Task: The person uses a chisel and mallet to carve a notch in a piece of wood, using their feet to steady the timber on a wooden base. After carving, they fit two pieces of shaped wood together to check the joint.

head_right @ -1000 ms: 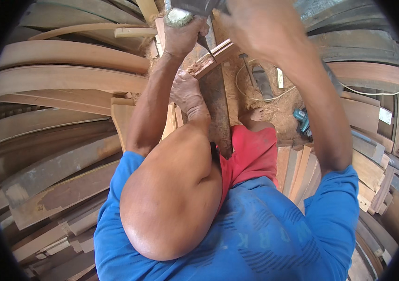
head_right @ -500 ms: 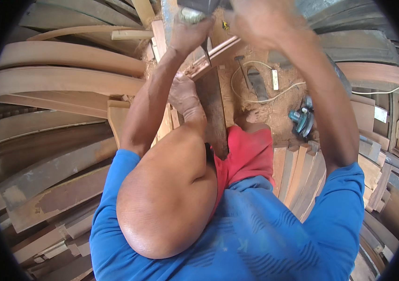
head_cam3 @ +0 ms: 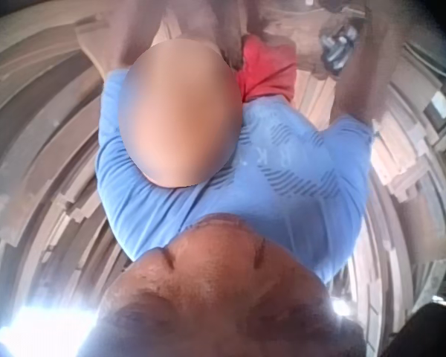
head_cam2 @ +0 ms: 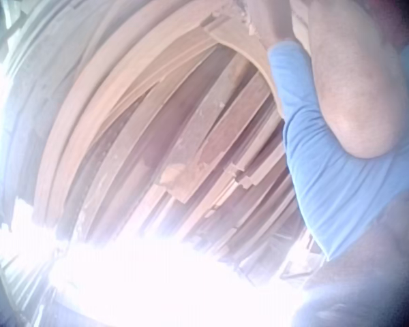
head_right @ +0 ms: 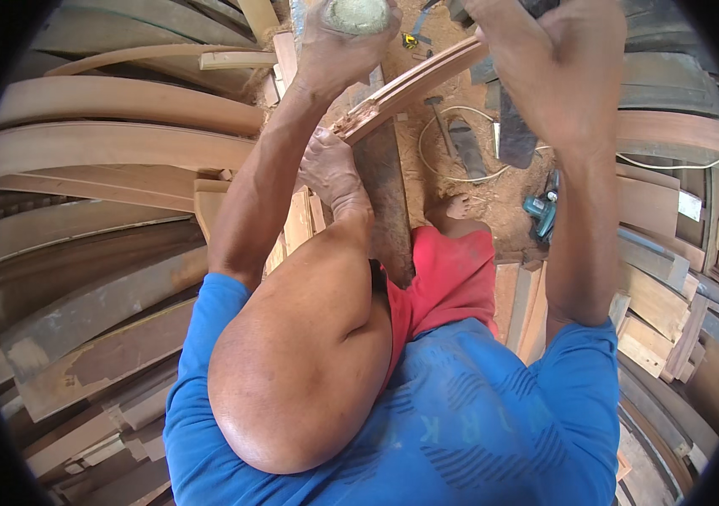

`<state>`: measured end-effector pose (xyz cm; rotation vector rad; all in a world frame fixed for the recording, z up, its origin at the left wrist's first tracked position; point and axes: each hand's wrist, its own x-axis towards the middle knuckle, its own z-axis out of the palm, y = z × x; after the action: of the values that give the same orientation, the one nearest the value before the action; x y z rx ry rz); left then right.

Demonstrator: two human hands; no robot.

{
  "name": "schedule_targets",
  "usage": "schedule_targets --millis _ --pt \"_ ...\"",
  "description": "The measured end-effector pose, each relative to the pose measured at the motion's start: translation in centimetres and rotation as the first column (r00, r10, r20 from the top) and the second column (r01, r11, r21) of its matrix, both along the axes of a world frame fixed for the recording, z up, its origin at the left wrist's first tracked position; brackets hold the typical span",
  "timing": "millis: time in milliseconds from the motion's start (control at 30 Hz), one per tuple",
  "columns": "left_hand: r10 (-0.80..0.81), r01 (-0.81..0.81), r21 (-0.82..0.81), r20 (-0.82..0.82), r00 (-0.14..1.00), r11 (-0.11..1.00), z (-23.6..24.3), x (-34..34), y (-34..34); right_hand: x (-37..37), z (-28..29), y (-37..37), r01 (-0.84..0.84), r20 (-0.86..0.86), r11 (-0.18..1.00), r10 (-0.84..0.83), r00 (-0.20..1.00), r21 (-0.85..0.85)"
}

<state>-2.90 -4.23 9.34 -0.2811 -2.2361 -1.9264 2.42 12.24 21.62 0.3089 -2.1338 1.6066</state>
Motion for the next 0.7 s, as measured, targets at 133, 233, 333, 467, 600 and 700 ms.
schedule_targets --millis 133,233,333,467,600,700 --pt "-0.055 0.057 -0.084 0.028 0.998 0.995 -1.0 -0.2 -0.1 0.2 -1.0 1.3 -0.033 0.033 0.997 0.035 0.999 -0.075" --pt "-0.051 0.061 -0.117 0.09 0.995 0.991 -1.4 -0.4 0.1 0.6 -0.8 0.6 0.028 -0.01 0.991 -0.03 1.0 -0.132" --pt "-0.057 0.083 -0.163 0.154 0.986 0.983 -0.9 -0.4 -0.1 0.5 -0.8 0.4 -0.011 -0.107 0.985 -0.008 0.994 -0.172" --pt "-0.045 0.063 -0.226 0.086 0.995 0.972 0.7 0.1 0.2 0.6 -0.6 1.7 -0.091 -0.183 0.991 0.073 0.98 -0.094" --pt "-0.028 0.037 -0.151 0.061 0.998 0.988 -1.8 -0.5 0.3 0.5 -0.9 2.2 -0.136 -0.169 0.984 0.116 0.979 -0.117" --pt "-0.045 0.039 -0.142 -0.033 0.998 0.989 -2.5 -0.7 0.6 0.9 -0.5 1.5 -0.034 -0.078 0.986 0.022 0.997 -0.165"
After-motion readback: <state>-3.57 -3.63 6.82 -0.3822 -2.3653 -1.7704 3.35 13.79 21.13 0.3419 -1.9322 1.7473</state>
